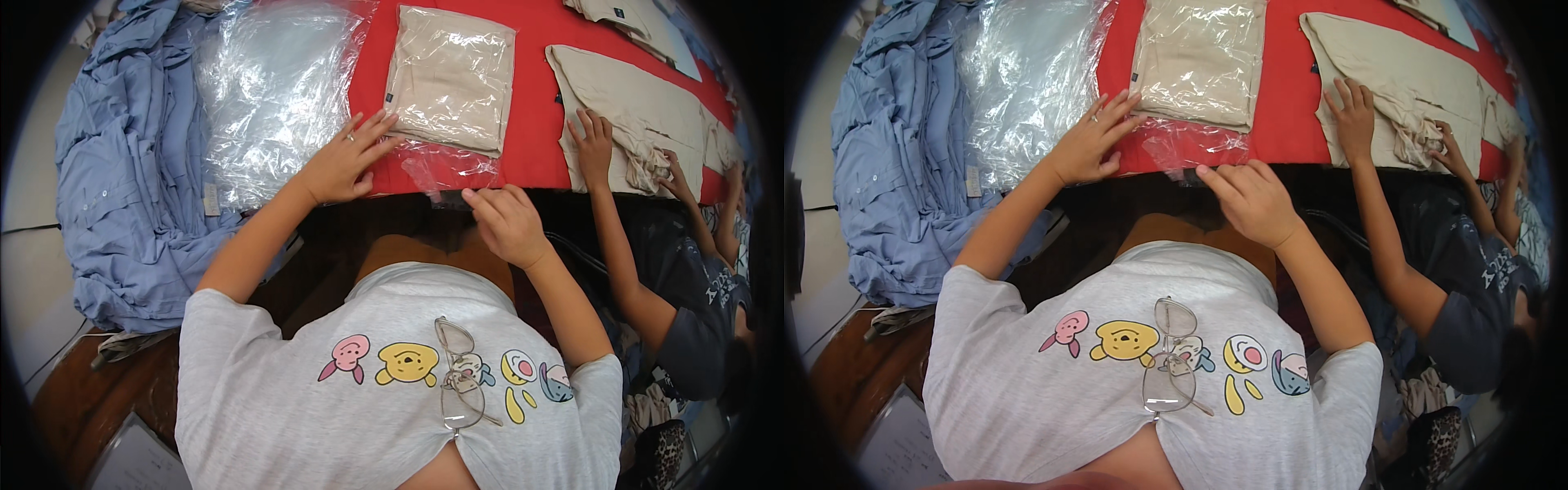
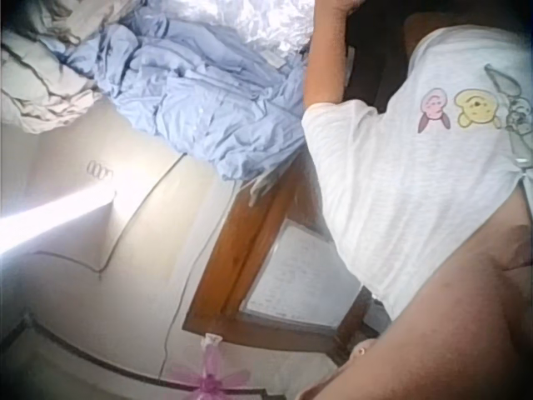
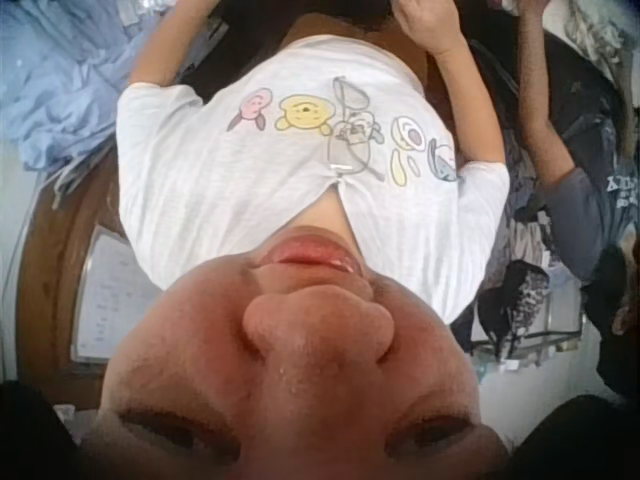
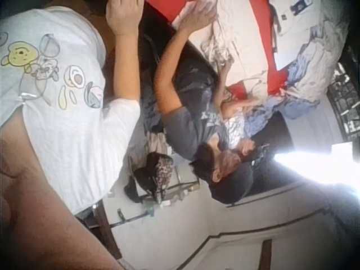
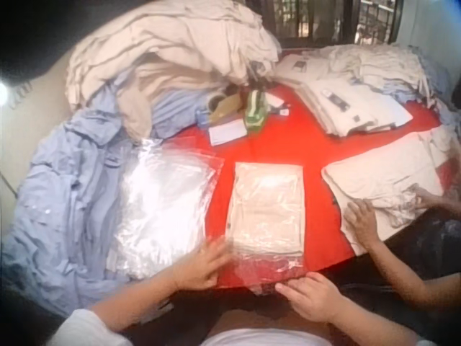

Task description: The person places a folded shirt into a plastic bag, seals the bag by removing the adhesive strip, and presses it flat to remove air before repeating the process with another shirt.

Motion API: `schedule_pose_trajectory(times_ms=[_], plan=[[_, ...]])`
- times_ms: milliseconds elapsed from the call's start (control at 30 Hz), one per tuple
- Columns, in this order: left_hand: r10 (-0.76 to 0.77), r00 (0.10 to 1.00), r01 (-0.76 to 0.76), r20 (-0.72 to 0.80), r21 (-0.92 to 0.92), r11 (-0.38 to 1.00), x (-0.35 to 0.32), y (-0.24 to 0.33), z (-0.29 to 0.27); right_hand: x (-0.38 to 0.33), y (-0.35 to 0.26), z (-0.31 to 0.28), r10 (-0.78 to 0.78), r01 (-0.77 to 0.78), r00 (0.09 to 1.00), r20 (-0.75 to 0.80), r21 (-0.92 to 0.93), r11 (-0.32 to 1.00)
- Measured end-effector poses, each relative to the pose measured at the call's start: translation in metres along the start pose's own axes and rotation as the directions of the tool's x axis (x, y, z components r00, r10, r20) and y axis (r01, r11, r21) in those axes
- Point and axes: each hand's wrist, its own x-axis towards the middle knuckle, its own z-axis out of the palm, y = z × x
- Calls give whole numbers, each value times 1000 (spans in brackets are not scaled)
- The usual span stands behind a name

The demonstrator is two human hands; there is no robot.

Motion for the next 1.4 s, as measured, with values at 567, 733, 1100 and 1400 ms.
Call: schedule_pose_trajectory(times_ms=[567, 733, 1100, 1400], plan=[[-71, 949, -31, -307, -316, 948, 13, 9, 48, 6, 81, 35, -23, 78, 978, 206, -262, 962], [-63, 938, -15, -340, -224, 975, 19, 15, 39, 12, 82, 28, 81, -78, 991, 111, -36, 996], [26, 884, -70, -466, -77, 995, 20, -5, 53, 13, 84, 16, 49, -38, 992, 117, -98, 994], [-322, 830, 155, -456, -366, 918, 42, 6, 45, 29, 89, 23, 218, -214, 973, -72, 58, 975]])
